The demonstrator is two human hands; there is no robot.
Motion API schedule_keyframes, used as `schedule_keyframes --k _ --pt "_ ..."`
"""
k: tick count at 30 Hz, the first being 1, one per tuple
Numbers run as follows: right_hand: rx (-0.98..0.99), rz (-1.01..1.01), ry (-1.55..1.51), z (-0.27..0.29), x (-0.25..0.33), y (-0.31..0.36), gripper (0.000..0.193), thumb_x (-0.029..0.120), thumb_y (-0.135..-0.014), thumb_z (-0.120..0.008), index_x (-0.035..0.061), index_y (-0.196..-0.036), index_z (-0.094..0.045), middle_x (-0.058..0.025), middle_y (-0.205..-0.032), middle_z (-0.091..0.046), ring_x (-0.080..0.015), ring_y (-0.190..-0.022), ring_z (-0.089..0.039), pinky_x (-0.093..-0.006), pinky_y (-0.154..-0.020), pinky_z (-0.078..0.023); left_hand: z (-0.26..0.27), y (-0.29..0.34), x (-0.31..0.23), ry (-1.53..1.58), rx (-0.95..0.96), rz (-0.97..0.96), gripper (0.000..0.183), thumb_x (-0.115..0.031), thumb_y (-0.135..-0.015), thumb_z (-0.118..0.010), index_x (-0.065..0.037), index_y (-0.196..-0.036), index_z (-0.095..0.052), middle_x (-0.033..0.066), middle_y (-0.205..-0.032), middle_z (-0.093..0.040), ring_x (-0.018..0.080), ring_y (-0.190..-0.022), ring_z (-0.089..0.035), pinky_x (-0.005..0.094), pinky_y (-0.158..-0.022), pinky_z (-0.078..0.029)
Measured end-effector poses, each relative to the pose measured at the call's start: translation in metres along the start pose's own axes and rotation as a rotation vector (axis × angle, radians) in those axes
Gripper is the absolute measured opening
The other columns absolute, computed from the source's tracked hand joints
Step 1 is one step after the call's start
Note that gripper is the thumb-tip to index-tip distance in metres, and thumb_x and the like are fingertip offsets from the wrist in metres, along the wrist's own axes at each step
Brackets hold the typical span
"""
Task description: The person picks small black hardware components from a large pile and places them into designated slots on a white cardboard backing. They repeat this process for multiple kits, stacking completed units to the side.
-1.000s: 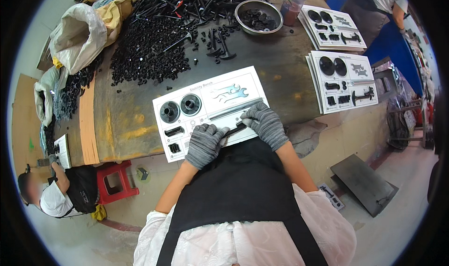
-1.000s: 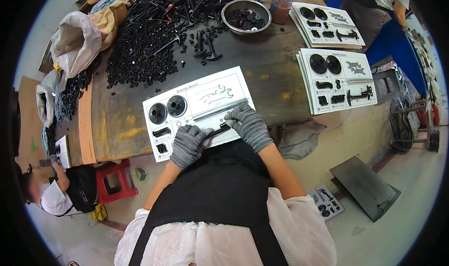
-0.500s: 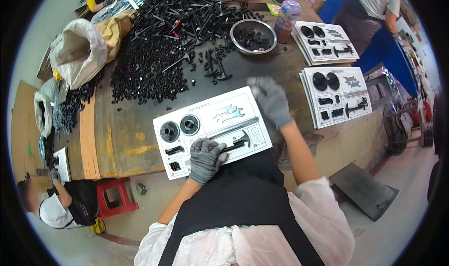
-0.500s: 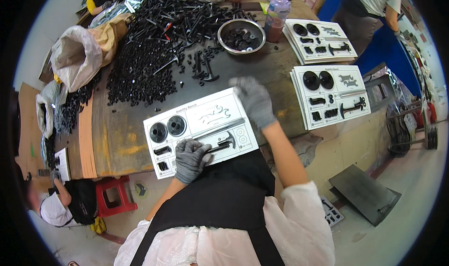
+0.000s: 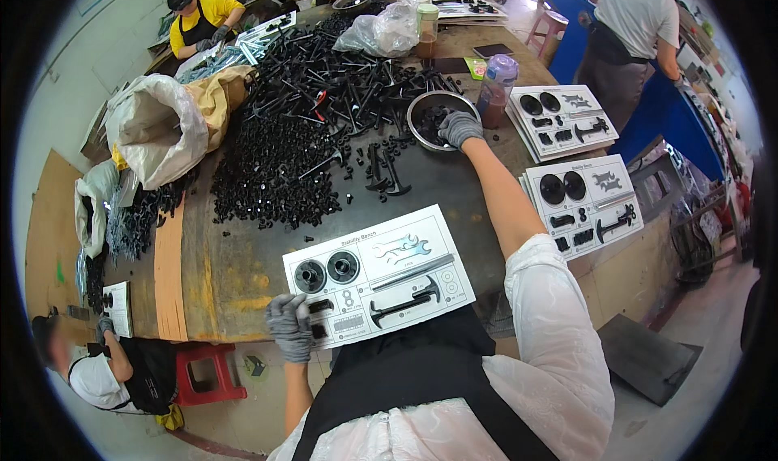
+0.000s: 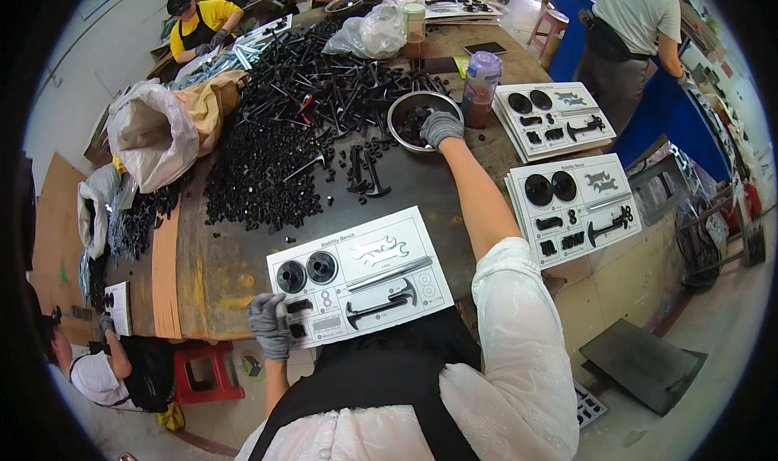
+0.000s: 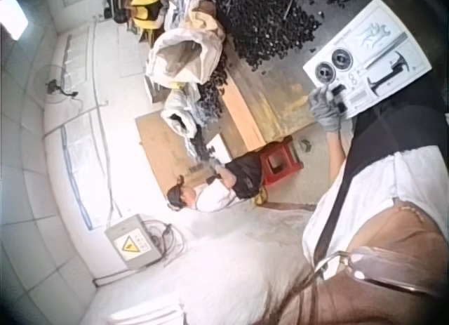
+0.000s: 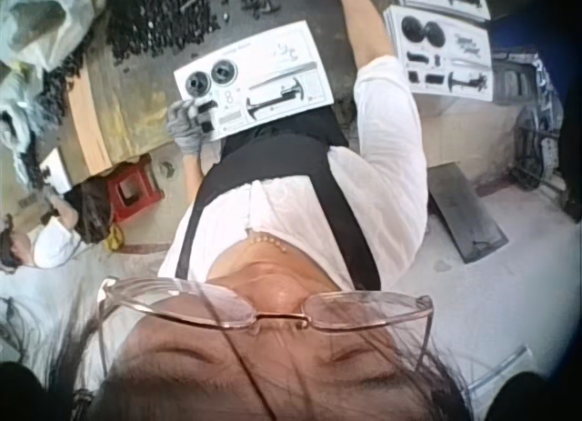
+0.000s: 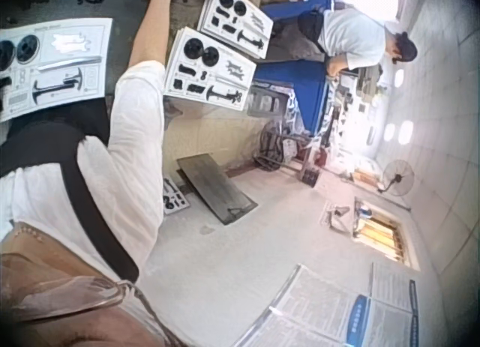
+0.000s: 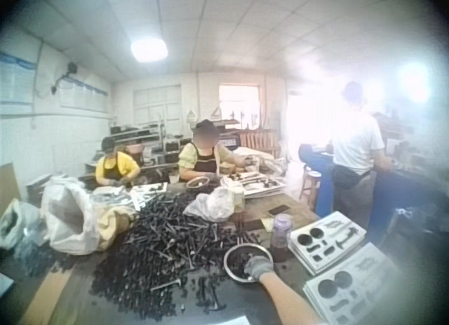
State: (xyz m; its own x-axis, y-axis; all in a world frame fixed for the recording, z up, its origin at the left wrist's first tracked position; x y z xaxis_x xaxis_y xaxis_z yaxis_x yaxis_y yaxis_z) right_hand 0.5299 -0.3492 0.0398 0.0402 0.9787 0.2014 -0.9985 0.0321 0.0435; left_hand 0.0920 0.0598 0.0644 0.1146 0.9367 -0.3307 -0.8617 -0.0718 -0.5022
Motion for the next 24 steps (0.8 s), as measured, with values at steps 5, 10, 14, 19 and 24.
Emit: schedule_keyframes --k 5,10,14,19,24 --pt "-0.003 -0.042 -0.003 0.02 0.002 0.026 0.023 0.037 -0.076 -0.077 0.0206 -0.092 -0.076 -0.0088 -0.096 -0.072 -0.0256 -0.092 -0.068 -0.0387 -0.086 -0.052 -0.002 0.025 0.063 -0.048 -0.018 0.122 0.018 -0.018 -0.091 -0.056 -0.008 -0.101 -0.068 0.0146 -0.095 -0.059 0.0331 -0.095 -0.054 0.0455 -0.089 -0.041" --pt "-0.191 0.046 -0.363 0.032 -0.011 0.044 0.026 0.03 -0.076 -0.078 0.0135 -0.096 -0.075 -0.0134 -0.091 -0.072 -0.0303 -0.085 -0.068 -0.0388 -0.08 -0.052 -0.012 0.034 0.082 -0.085 -0.012 0.164 0.02 -0.018 -0.092 -0.055 -0.006 -0.1 -0.068 0.0166 -0.094 -0.06 0.0343 -0.094 -0.054 0.0456 -0.089 -0.041" --pt "-0.248 0.118 -0.916 0.038 -0.017 0.087 0.023 0.023 -0.082 -0.074 0.0053 -0.097 -0.073 -0.0089 -0.081 -0.071 -0.0155 -0.072 -0.063 -0.0296 -0.072 -0.05 -0.015 0.035 0.08 -0.098 -0.046 0.202 0.019 -0.018 -0.092 -0.055 -0.006 -0.099 -0.068 0.0154 -0.093 -0.063 0.0339 -0.092 -0.055 0.0458 -0.088 -0.041" --pt "0.207 0.14 -0.753 0.058 0.009 0.261 0.028 0.03 -0.081 -0.078 0.0057 -0.093 -0.072 -0.0089 -0.081 -0.071 -0.0177 -0.074 -0.065 -0.0336 -0.075 -0.052 -0.011 0.035 0.075 -0.074 -0.072 0.221 0.019 -0.018 -0.094 -0.056 -0.006 -0.1 -0.069 0.0151 -0.095 -0.062 0.0323 -0.096 -0.055 0.0439 -0.09 -0.042" --pt "0.457 -0.196 -0.068 0.007 0.014 0.334 0.04 0.048 -0.078 -0.074 0.0092 -0.09 -0.073 -0.0136 -0.09 -0.071 -0.0282 -0.086 -0.067 -0.0413 -0.08 -0.052 -0.017 0.04 0.079 -0.024 -0.057 0.248 0.018 -0.014 -0.095 -0.053 -0.004 -0.099 -0.068 0.0134 -0.096 -0.063 0.03 -0.097 -0.055 0.0409 -0.091 -0.042"
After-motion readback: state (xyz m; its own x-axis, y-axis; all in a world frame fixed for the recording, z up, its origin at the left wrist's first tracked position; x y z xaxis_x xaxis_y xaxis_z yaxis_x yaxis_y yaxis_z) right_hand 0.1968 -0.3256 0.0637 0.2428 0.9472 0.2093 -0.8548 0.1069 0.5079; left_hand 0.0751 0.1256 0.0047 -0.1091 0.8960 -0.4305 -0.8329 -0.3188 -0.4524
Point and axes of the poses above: each hand's wrist, its own y-axis away from the middle knuckle, its own z-axis out of the back of the hand, x = y × z, the point moved 3 cm from there along -y, towards the middle knuckle
